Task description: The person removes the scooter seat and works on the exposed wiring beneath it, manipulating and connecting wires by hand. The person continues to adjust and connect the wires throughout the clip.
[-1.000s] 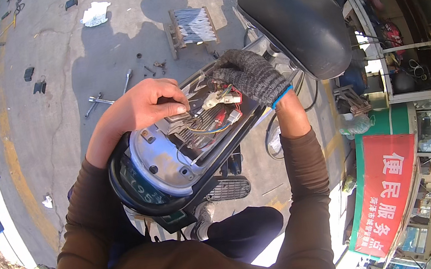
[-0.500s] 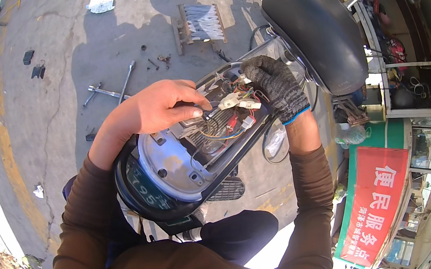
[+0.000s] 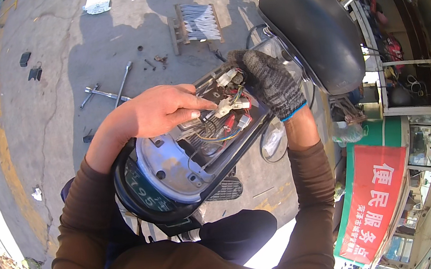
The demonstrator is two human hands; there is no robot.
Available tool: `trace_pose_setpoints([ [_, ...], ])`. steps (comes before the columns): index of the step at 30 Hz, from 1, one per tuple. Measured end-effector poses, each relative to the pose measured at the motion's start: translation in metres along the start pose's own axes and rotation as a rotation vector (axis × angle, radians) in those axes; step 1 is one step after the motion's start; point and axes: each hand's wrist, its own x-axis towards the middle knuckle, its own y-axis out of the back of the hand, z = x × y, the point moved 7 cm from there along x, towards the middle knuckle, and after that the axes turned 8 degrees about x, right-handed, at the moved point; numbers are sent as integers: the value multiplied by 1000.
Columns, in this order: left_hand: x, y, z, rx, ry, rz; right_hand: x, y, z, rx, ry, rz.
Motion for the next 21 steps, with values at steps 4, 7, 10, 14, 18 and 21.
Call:
trace_pose_setpoints([
  [4, -1, -1, -4, -10, 61, -13, -2, -11, -6, 0, 4, -65],
  [7, 0, 1, 0, -18, -3, 14, -12, -10, -22, -400, 106, -48],
  [10, -1, 1, -2, -88, -28, 67, -26, -16, -41, -839, 549, 11],
  [14, -1, 4, -1, -80, -10, 68, -46, -30, -44, -865, 579, -97],
  [18, -1, 5, 0, -91, -26, 78, -55, -40, -36, -882, 615, -120],
  [21, 0, 7, 1, -96, -1, 71, -50, -31, -28, -831, 663, -25],
])
